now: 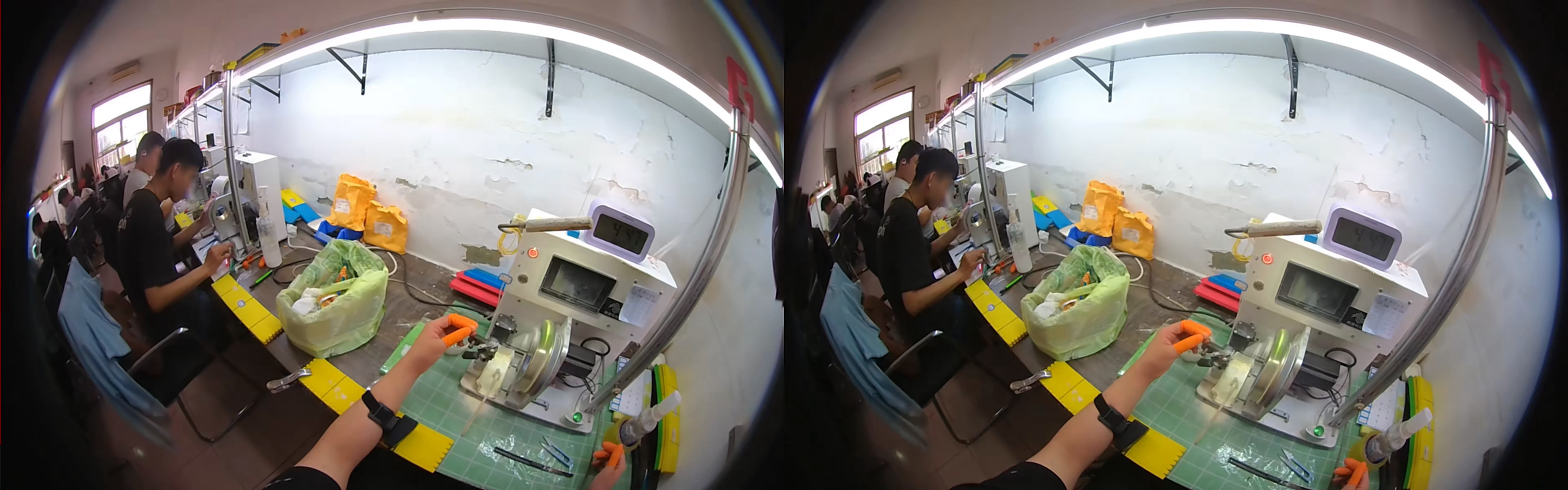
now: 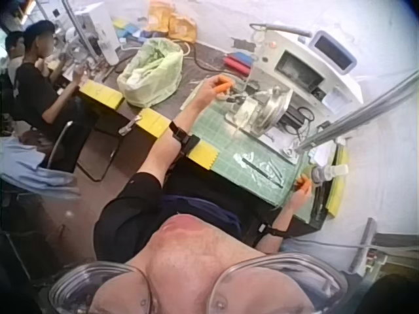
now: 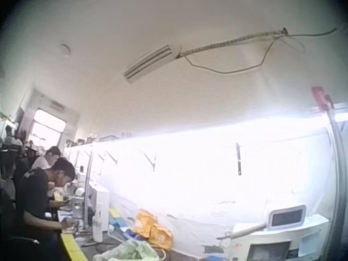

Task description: Assembling small electronic or mechanical components using tweezers, adhesive, and a rotating assembly machine.

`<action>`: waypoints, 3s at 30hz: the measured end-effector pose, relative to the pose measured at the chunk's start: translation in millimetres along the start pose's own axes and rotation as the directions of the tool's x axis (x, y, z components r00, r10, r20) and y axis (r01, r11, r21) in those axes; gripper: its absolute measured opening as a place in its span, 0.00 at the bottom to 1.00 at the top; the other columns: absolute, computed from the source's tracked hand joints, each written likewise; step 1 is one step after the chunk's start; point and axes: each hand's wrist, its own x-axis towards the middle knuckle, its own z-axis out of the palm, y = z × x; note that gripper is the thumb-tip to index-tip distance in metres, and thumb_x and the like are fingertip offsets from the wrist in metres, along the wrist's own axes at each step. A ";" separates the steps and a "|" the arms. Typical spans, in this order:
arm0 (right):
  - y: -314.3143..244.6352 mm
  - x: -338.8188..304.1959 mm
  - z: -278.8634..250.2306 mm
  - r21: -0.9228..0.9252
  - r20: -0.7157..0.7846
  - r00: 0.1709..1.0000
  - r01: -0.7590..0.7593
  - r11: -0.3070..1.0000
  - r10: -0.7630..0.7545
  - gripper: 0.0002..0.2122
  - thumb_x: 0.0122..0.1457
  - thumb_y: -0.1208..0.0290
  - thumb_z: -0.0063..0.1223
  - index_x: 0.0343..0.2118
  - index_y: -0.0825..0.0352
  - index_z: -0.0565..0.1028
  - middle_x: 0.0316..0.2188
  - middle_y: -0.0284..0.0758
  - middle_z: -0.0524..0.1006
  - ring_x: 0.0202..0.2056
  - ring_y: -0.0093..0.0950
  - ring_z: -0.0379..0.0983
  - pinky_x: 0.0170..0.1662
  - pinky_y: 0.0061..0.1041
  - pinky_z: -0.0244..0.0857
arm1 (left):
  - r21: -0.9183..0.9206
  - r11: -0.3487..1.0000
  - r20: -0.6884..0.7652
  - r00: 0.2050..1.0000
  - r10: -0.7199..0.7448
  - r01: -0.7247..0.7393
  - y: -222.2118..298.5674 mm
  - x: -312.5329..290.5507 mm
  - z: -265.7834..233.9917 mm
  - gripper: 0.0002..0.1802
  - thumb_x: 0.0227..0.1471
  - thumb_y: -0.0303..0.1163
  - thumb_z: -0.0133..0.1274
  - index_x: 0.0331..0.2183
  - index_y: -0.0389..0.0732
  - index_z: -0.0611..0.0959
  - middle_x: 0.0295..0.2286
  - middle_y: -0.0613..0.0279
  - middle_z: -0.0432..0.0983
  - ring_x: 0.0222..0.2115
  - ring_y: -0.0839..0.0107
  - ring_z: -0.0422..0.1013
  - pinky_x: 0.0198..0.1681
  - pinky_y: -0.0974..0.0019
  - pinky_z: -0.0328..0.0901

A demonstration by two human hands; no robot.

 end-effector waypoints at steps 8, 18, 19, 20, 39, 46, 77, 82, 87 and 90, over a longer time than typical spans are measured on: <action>-1.9 0.4 3.1 -0.015 0.010 1.000 0.010 1.000 -0.010 0.19 0.71 0.58 0.42 0.40 0.71 0.79 0.25 0.30 0.76 0.27 0.20 0.69 0.34 0.20 0.63 | 0.012 1.000 -0.019 1.000 0.003 -0.002 4.5 1.6 1.7 0.12 0.61 0.28 0.56 0.45 0.36 0.82 0.37 0.66 0.80 0.34 0.80 0.72 0.40 0.73 0.67; 11.3 4.6 -7.9 -0.031 0.021 0.999 0.038 0.999 -0.037 0.19 0.72 0.59 0.42 0.40 0.71 0.79 0.25 0.30 0.76 0.26 0.20 0.69 0.31 0.19 0.63 | 0.021 1.000 -0.009 1.000 0.001 -0.001 0.0 3.9 3.6 0.10 0.61 0.28 0.55 0.44 0.37 0.82 0.39 0.65 0.80 0.37 0.79 0.73 0.41 0.73 0.67; 14.5 6.9 -9.0 -0.031 0.001 0.999 0.038 0.999 -0.038 0.19 0.72 0.59 0.42 0.40 0.71 0.79 0.25 0.30 0.76 0.26 0.20 0.69 0.31 0.19 0.63 | 0.029 1.000 -0.009 1.000 -0.004 0.004 -1.4 5.2 4.3 0.09 0.61 0.28 0.55 0.43 0.37 0.82 0.39 0.64 0.80 0.37 0.79 0.73 0.40 0.73 0.67; 20.3 10.0 -9.3 -0.043 -0.026 0.998 0.060 0.997 -0.061 0.19 0.72 0.59 0.41 0.38 0.71 0.78 0.24 0.31 0.76 0.25 0.19 0.69 0.30 0.19 0.62 | 0.023 1.000 0.017 1.000 -0.010 0.009 -1.6 7.0 5.0 0.09 0.61 0.28 0.55 0.43 0.37 0.82 0.39 0.64 0.80 0.37 0.79 0.73 0.40 0.73 0.67; 26.8 10.1 -6.1 -0.013 -0.020 0.997 0.080 0.997 -0.080 0.20 0.73 0.58 0.39 0.37 0.72 0.77 0.23 0.31 0.76 0.23 0.19 0.69 0.28 0.18 0.61 | 0.009 1.000 0.000 1.000 0.015 -0.015 5.7 -2.7 4.2 0.10 0.61 0.28 0.56 0.43 0.36 0.82 0.40 0.64 0.79 0.38 0.78 0.73 0.41 0.72 0.67; 6.8 5.7 -5.7 -0.032 0.078 0.996 0.033 0.999 -0.031 0.19 0.71 0.57 0.44 0.41 0.71 0.79 0.26 0.31 0.77 0.26 0.20 0.71 0.31 0.20 0.64 | 0.020 1.000 -0.026 1.000 0.006 -0.005 5.8 -1.6 3.1 0.12 0.60 0.29 0.56 0.45 0.37 0.82 0.38 0.66 0.80 0.35 0.80 0.72 0.40 0.73 0.67; 22.4 17.7 -5.0 -0.047 -0.053 0.996 0.065 0.997 -0.067 0.19 0.71 0.57 0.42 0.40 0.70 0.77 0.24 0.27 0.72 0.24 0.15 0.63 0.30 0.15 0.55 | -0.072 0.997 0.007 1.000 0.025 -0.024 5.0 3.9 1.0 0.08 0.60 0.27 0.56 0.42 0.38 0.83 0.37 0.67 0.81 0.37 0.82 0.73 0.41 0.76 0.66; 21.1 16.4 -7.7 -0.038 -0.069 0.997 0.034 0.999 -0.037 0.19 0.71 0.56 0.42 0.40 0.69 0.77 0.24 0.27 0.72 0.25 0.15 0.63 0.30 0.16 0.55 | -0.071 0.997 0.000 1.000 0.028 -0.028 4.6 1.3 2.7 0.08 0.60 0.26 0.56 0.42 0.38 0.83 0.37 0.67 0.81 0.36 0.83 0.73 0.41 0.76 0.66; 20.7 12.9 -11.4 -0.064 -0.088 0.995 0.045 0.997 -0.051 0.18 0.71 0.57 0.43 0.41 0.69 0.77 0.25 0.27 0.72 0.26 0.16 0.65 0.30 0.16 0.56 | -0.076 0.997 0.008 1.000 0.019 -0.019 1.1 1.0 3.1 0.08 0.60 0.27 0.57 0.42 0.39 0.83 0.37 0.67 0.81 0.37 0.82 0.73 0.41 0.76 0.66; 21.2 9.0 -15.0 -0.051 -0.047 0.998 0.044 0.998 -0.047 0.18 0.71 0.58 0.42 0.42 0.70 0.77 0.25 0.28 0.73 0.27 0.17 0.65 0.32 0.18 0.58 | -0.038 0.997 0.006 0.998 0.064 -0.064 -5.1 1.5 4.6 0.09 0.60 0.27 0.57 0.42 0.39 0.83 0.38 0.67 0.81 0.38 0.82 0.73 0.43 0.75 0.66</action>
